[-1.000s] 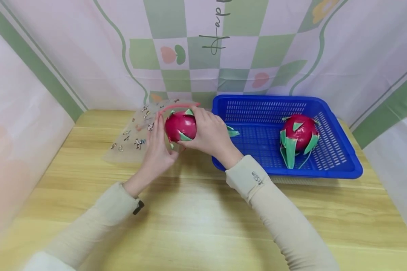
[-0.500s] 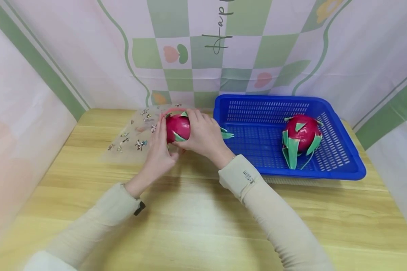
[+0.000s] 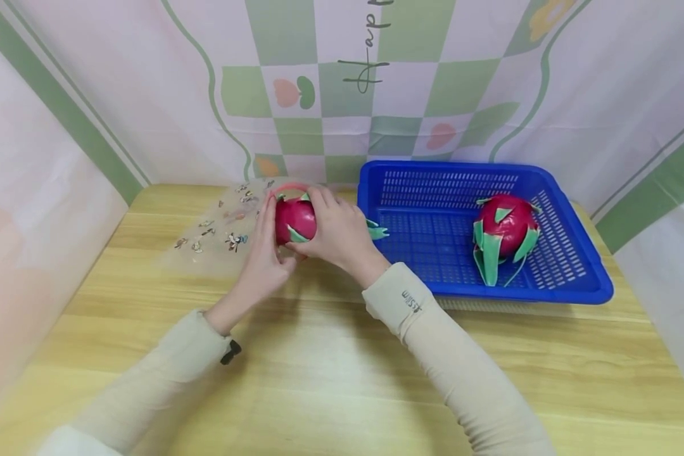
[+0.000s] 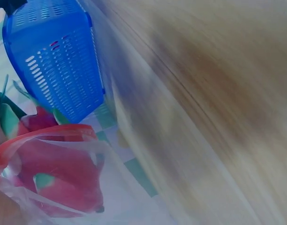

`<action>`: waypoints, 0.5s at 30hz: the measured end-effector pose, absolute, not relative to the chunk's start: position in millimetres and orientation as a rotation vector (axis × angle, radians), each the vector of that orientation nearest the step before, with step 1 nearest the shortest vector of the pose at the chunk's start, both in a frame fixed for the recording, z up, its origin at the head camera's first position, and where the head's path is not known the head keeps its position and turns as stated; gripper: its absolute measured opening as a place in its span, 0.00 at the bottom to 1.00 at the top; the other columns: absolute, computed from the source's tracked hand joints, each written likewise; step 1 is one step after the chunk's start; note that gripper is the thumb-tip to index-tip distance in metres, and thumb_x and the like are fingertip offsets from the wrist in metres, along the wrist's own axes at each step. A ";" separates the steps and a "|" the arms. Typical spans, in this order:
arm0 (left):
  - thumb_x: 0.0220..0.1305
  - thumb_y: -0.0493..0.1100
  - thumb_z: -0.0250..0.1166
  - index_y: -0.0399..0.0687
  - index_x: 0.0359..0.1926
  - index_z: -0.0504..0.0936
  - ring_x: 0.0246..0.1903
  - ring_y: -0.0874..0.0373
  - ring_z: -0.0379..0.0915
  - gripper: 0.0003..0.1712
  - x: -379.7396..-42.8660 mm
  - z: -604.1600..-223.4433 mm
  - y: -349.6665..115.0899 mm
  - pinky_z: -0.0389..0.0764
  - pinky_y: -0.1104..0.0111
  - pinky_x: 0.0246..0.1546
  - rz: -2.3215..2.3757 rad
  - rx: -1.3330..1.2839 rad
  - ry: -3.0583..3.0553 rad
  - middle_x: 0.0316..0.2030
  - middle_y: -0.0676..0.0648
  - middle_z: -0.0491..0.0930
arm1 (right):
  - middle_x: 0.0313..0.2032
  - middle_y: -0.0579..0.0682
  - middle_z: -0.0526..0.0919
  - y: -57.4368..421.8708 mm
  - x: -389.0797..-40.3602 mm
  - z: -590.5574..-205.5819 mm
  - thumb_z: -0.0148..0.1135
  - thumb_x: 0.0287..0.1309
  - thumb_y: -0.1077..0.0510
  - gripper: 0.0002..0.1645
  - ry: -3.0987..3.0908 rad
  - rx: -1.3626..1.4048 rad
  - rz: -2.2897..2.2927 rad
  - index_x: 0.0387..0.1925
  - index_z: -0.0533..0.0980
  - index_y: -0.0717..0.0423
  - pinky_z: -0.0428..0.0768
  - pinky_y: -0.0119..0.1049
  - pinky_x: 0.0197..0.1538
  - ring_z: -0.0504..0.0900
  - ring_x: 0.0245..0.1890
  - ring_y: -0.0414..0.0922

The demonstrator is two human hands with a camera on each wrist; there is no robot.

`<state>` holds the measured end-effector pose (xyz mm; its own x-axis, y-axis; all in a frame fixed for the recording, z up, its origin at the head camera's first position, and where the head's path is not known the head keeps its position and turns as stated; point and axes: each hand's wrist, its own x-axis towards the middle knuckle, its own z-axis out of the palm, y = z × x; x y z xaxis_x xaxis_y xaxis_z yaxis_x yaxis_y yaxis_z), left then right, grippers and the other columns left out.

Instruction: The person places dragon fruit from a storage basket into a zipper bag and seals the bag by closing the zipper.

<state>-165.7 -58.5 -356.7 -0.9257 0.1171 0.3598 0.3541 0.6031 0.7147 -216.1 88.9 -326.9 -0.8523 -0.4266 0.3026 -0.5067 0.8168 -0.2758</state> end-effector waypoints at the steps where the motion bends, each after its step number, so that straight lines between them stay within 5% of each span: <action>1: 0.46 0.28 0.59 0.33 0.73 0.44 0.74 0.44 0.42 0.53 -165.1 -356.9 -58.7 0.48 0.43 0.72 -1.234 -0.387 -2.557 0.76 0.41 0.40 | 0.55 0.55 0.78 88.1 -215.8 -327.5 0.72 0.38 0.33 0.55 -2.779 0.721 0.502 0.65 0.63 0.52 0.83 0.49 0.47 0.81 0.48 0.55; 15: 0.43 0.26 0.56 0.35 0.74 0.40 0.75 0.46 0.37 0.56 -163.6 -356.9 -54.8 0.47 0.48 0.74 -1.350 -0.407 -2.584 0.77 0.43 0.34 | 0.49 0.59 0.80 77.4 -214.6 -338.5 0.71 0.39 0.35 0.55 -2.770 0.760 0.381 0.62 0.63 0.62 0.84 0.49 0.45 0.82 0.43 0.55</action>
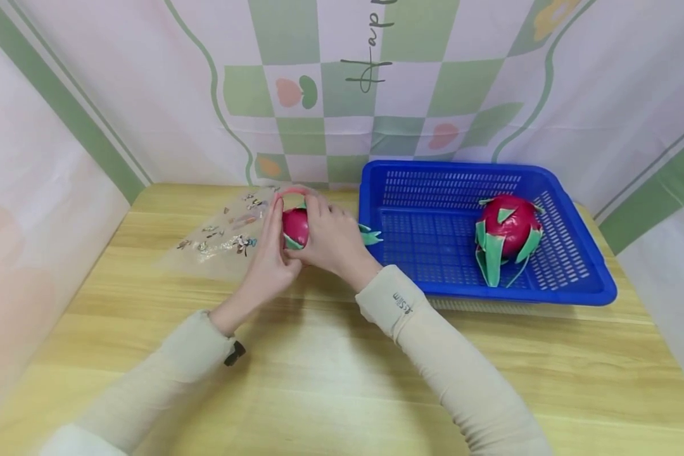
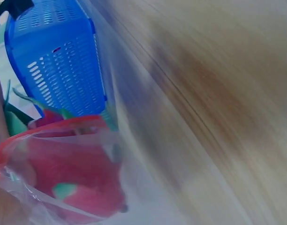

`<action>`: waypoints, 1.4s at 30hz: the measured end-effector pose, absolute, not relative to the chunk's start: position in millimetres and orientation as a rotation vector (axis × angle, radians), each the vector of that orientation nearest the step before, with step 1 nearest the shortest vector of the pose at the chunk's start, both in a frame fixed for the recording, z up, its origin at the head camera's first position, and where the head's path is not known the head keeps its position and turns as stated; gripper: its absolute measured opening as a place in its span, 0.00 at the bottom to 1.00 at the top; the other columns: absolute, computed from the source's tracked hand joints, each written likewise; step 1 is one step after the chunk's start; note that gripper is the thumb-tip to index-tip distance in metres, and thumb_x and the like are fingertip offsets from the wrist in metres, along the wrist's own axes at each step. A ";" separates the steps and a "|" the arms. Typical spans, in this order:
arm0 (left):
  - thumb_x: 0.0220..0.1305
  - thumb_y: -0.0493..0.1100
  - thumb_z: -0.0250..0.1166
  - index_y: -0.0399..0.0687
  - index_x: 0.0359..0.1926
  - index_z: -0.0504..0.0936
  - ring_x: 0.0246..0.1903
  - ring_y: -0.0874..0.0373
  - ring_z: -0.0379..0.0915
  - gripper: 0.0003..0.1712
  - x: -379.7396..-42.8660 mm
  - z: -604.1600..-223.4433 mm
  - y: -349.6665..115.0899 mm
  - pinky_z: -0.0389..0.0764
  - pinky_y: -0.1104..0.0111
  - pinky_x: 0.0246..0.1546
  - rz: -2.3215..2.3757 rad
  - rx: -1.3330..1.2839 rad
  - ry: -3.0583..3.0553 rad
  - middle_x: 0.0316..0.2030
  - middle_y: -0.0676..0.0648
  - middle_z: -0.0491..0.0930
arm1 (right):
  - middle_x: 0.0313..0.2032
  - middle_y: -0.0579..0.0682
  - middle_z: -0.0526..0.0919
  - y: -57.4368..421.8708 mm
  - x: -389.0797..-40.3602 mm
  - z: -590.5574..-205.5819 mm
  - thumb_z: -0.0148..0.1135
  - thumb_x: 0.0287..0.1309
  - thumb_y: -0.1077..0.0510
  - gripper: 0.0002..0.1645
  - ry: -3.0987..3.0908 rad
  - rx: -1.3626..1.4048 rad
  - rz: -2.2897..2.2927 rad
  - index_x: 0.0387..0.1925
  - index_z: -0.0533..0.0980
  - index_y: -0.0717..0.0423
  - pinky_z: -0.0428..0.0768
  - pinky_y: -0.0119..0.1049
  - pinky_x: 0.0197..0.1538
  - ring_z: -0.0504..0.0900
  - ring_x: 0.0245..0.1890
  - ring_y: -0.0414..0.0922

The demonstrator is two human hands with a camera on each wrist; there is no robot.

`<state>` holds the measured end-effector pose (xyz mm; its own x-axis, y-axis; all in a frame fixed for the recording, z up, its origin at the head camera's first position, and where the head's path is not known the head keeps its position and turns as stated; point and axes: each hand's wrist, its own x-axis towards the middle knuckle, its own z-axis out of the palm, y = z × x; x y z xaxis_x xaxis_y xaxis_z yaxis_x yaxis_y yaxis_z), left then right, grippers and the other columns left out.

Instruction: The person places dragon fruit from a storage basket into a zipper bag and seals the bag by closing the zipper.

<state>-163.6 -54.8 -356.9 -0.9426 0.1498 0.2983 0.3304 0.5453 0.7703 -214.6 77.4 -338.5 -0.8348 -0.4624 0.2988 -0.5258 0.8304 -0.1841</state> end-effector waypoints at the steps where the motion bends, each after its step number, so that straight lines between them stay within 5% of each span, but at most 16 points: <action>1: 0.43 0.26 0.56 0.35 0.74 0.39 0.76 0.47 0.35 0.56 -163.5 -356.6 -54.7 0.47 0.49 0.74 -1.355 -0.407 -2.587 0.77 0.43 0.34 | 0.49 0.59 0.80 76.3 -214.3 -339.8 0.71 0.39 0.35 0.54 -2.768 0.779 0.349 0.61 0.63 0.62 0.84 0.49 0.44 0.83 0.43 0.55; 10: 0.47 0.24 0.58 0.35 0.74 0.40 0.76 0.47 0.33 0.55 -163.1 -358.7 -56.8 0.51 0.54 0.74 -1.347 -0.355 -2.587 0.76 0.42 0.34 | 0.43 0.57 0.81 68.7 -211.7 -347.5 0.71 0.42 0.42 0.42 -2.763 0.841 0.256 0.53 0.68 0.61 0.84 0.47 0.37 0.83 0.36 0.54; 16: 0.46 0.24 0.59 0.36 0.74 0.39 0.76 0.47 0.32 0.56 -163.0 -359.0 -56.9 0.52 0.54 0.73 -1.368 -0.329 -2.605 0.77 0.43 0.33 | 0.47 0.57 0.79 68.1 -209.4 -345.2 0.65 0.49 0.43 0.40 -2.901 0.856 0.134 0.59 0.65 0.61 0.84 0.48 0.38 0.83 0.39 0.54; 23: 0.43 0.22 0.55 0.37 0.74 0.37 0.76 0.46 0.33 0.58 -164.1 -357.4 -58.1 0.58 0.53 0.71 -1.426 -0.314 -2.581 0.76 0.42 0.33 | 0.62 0.57 0.73 75.9 -208.4 -331.2 0.65 0.49 0.36 0.50 -2.990 0.918 0.137 0.69 0.62 0.54 0.84 0.49 0.45 0.80 0.51 0.56; 31: 0.44 0.23 0.56 0.41 0.75 0.35 0.76 0.49 0.33 0.59 -163.5 -358.1 -61.0 0.60 0.53 0.70 -1.441 -0.289 -2.612 0.77 0.47 0.31 | 0.59 0.58 0.74 93.1 -205.6 -321.3 0.68 0.48 0.42 0.51 -2.966 1.173 0.181 0.68 0.59 0.61 0.77 0.47 0.60 0.76 0.57 0.55; 42: 0.46 0.24 0.56 0.41 0.75 0.36 0.76 0.50 0.34 0.57 -166.1 -356.7 -59.7 0.63 0.53 0.69 -1.416 -0.298 -2.594 0.77 0.47 0.32 | 0.58 0.62 0.77 108.4 -196.2 -325.0 0.76 0.42 0.47 0.53 -2.801 1.172 0.016 0.68 0.61 0.57 0.85 0.49 0.38 0.81 0.50 0.57</action>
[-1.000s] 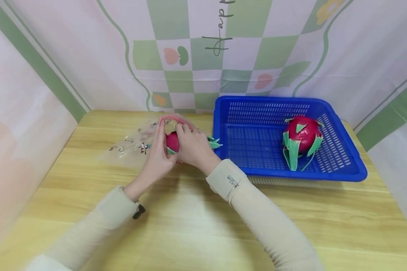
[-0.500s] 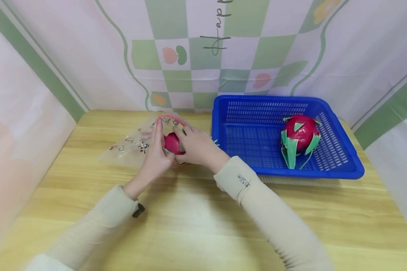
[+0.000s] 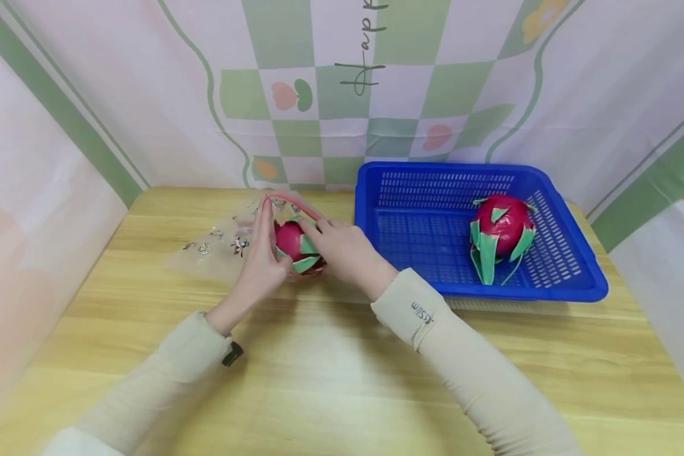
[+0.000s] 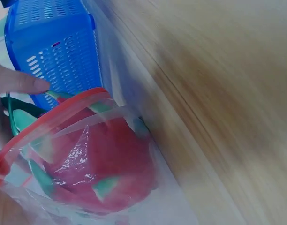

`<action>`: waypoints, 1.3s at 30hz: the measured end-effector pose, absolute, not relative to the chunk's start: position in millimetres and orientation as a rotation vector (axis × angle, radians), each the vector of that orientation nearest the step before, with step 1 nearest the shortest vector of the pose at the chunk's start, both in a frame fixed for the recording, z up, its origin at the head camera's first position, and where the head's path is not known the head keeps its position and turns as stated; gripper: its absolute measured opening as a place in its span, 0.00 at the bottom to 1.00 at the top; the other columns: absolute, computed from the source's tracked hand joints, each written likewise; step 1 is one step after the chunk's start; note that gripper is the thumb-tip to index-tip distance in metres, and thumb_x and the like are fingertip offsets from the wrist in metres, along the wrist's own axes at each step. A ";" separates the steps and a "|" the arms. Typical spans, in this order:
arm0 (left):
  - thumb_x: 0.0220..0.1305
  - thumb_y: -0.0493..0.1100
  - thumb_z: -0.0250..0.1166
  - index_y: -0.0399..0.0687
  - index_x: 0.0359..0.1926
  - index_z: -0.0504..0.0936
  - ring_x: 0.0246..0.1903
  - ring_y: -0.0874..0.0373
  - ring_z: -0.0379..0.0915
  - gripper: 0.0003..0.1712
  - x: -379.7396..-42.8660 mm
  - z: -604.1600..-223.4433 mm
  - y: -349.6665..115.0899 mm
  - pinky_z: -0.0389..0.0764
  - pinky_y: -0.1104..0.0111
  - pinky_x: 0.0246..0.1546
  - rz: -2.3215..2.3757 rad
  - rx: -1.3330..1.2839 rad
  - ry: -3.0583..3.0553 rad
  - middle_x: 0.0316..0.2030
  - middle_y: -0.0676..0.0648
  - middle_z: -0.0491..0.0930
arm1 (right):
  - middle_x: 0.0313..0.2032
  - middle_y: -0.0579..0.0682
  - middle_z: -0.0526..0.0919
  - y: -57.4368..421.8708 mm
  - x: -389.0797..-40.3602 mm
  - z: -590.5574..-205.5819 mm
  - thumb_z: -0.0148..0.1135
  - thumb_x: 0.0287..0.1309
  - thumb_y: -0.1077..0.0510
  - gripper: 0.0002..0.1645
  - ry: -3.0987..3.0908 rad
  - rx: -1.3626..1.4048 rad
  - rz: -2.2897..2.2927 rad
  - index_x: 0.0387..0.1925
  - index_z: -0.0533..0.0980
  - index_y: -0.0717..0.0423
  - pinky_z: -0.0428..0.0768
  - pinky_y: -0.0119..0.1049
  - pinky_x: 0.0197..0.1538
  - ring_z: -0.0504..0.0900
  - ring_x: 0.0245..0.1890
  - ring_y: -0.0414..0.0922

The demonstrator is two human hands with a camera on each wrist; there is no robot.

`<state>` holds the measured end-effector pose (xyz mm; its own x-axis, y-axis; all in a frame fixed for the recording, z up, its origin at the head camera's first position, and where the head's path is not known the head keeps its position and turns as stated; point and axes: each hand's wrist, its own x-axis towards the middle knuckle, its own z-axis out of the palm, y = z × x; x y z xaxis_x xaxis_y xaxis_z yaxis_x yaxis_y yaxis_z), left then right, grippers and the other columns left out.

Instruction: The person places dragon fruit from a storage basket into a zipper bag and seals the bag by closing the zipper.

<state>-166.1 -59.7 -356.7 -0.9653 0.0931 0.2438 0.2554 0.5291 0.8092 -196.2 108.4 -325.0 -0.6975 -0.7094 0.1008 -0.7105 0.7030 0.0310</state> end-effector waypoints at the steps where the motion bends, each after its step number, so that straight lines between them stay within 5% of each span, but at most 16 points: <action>1: 0.46 0.24 0.56 0.41 0.75 0.36 0.76 0.50 0.34 0.57 -165.7 -356.6 -59.8 0.62 0.53 0.69 -1.414 -0.298 -2.595 0.77 0.47 0.32 | 0.58 0.62 0.77 108.9 -195.2 -325.7 0.76 0.43 0.48 0.53 -2.790 1.164 0.029 0.68 0.62 0.57 0.85 0.48 0.37 0.81 0.50 0.57; 10: 0.45 0.24 0.56 0.40 0.75 0.38 0.75 0.48 0.37 0.57 -163.6 -354.8 -59.2 0.67 0.52 0.67 -1.349 -0.303 -2.612 0.77 0.46 0.33 | 0.48 0.59 0.82 111.3 -189.9 -340.6 0.73 0.47 0.54 0.44 -2.588 1.173 -0.054 0.66 0.66 0.55 0.84 0.43 0.29 0.83 0.46 0.55; 20: 0.45 0.25 0.54 0.39 0.75 0.38 0.76 0.48 0.36 0.56 -162.0 -352.6 -58.4 0.56 0.48 0.71 -1.362 -0.296 -2.617 0.77 0.46 0.33 | 0.65 0.54 0.70 109.8 -189.3 -351.1 0.68 0.50 0.65 0.36 -2.435 1.194 -0.090 0.62 0.71 0.47 0.81 0.40 0.21 0.81 0.48 0.53; 25: 0.45 0.24 0.53 0.41 0.75 0.38 0.76 0.49 0.36 0.56 -161.9 -353.0 -60.3 0.60 0.49 0.70 -1.357 -0.319 -2.620 0.77 0.48 0.33 | 0.64 0.54 0.73 110.4 -191.2 -352.1 0.71 0.47 0.62 0.36 -2.412 1.208 -0.044 0.61 0.72 0.49 0.82 0.41 0.22 0.82 0.47 0.53; 34: 0.46 0.27 0.56 0.37 0.74 0.45 0.75 0.45 0.40 0.53 -155.3 -356.8 -64.9 0.53 0.43 0.71 -1.187 -0.445 -2.666 0.77 0.43 0.39 | 0.60 0.60 0.76 113.0 -193.4 -354.8 0.78 0.37 0.47 0.47 -2.432 1.172 -0.047 0.61 0.71 0.56 0.82 0.43 0.23 0.85 0.39 0.56; 39: 0.51 0.27 0.54 0.37 0.74 0.47 0.75 0.45 0.42 0.48 -154.7 -359.3 -64.6 0.54 0.44 0.71 -1.185 -0.426 -2.630 0.76 0.43 0.42 | 0.57 0.58 0.79 108.6 -195.5 -354.0 0.78 0.38 0.48 0.44 -2.398 1.150 -0.057 0.59 0.72 0.58 0.83 0.43 0.25 0.86 0.35 0.55</action>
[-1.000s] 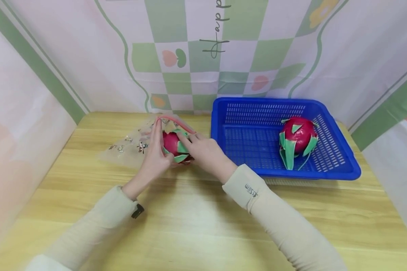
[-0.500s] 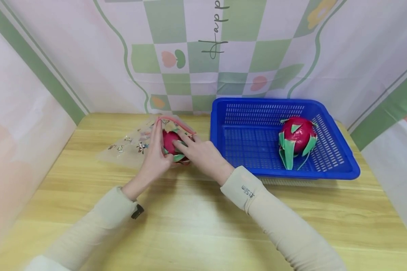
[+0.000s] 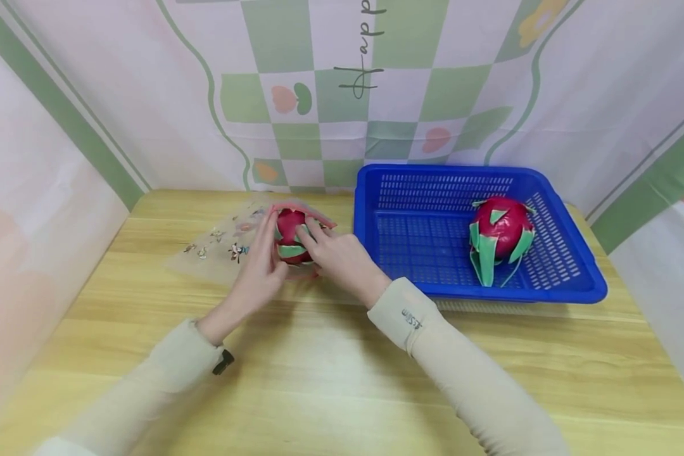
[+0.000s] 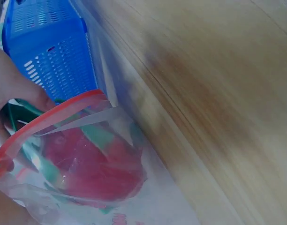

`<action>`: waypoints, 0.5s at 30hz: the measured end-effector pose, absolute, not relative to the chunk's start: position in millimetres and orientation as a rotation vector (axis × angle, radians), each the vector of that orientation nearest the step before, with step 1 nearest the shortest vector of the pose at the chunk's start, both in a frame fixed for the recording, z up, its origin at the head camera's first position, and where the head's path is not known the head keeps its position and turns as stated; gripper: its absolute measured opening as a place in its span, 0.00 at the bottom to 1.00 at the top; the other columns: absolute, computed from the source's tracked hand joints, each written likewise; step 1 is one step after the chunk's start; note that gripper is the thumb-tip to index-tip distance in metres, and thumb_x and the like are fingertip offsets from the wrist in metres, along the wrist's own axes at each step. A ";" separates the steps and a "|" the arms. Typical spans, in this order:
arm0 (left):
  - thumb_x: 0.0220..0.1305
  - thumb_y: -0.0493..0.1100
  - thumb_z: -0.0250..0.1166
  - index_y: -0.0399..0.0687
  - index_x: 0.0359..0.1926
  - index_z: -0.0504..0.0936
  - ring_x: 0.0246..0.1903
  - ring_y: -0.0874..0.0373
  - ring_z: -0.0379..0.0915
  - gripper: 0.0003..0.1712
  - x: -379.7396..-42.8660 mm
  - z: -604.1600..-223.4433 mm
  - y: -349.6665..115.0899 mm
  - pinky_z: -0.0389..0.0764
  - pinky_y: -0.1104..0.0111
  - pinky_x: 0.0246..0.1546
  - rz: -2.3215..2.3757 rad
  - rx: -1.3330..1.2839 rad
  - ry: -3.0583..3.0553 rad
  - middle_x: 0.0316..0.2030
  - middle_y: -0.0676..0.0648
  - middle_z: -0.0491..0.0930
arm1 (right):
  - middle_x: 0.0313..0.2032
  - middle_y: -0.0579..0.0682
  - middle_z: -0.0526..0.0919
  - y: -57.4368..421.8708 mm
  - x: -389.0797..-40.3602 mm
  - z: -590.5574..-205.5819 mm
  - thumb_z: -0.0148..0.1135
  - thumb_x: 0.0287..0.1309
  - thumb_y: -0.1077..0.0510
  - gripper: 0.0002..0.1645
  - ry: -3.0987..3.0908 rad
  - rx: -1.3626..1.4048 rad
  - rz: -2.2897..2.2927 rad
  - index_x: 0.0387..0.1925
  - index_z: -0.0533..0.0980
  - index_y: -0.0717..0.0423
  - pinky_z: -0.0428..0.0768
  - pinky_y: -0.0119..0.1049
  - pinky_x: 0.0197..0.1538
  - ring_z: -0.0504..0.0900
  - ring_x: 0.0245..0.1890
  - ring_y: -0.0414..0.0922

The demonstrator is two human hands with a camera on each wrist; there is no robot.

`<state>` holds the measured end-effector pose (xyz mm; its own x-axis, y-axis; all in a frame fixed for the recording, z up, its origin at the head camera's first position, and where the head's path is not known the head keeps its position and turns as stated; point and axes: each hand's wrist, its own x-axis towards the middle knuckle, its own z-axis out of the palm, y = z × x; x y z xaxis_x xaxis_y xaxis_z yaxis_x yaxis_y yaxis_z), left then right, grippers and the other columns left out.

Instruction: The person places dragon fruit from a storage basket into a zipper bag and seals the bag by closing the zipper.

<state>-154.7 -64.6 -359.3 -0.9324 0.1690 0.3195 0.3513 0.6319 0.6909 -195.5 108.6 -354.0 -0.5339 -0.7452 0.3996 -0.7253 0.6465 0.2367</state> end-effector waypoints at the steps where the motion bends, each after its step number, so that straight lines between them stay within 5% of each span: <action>1: 0.52 0.27 0.54 0.37 0.74 0.48 0.75 0.46 0.42 0.47 -154.6 -359.6 -64.7 0.54 0.45 0.71 -1.183 -0.425 -2.624 0.76 0.43 0.42 | 0.56 0.57 0.79 107.2 -196.2 -354.0 0.78 0.37 0.49 0.44 -2.387 1.150 -0.054 0.58 0.73 0.57 0.83 0.43 0.26 0.86 0.34 0.54; 7: 0.52 0.26 0.52 0.39 0.75 0.45 0.75 0.47 0.40 0.48 -153.2 -359.2 -64.5 0.52 0.46 0.72 -1.224 -0.443 -2.615 0.77 0.46 0.39 | 0.53 0.54 0.81 101.2 -200.9 -358.4 0.80 0.35 0.52 0.41 -2.304 1.145 -0.039 0.55 0.76 0.57 0.84 0.41 0.27 0.86 0.38 0.52; 15: 0.45 0.27 0.52 0.35 0.74 0.46 0.75 0.46 0.39 0.51 -153.9 -356.2 -64.9 0.40 0.41 0.73 -1.170 -0.486 -2.550 0.76 0.42 0.41 | 0.55 0.57 0.81 93.9 -202.3 -361.9 0.72 0.47 0.55 0.32 -2.230 1.054 0.054 0.56 0.76 0.58 0.85 0.41 0.30 0.85 0.47 0.52</action>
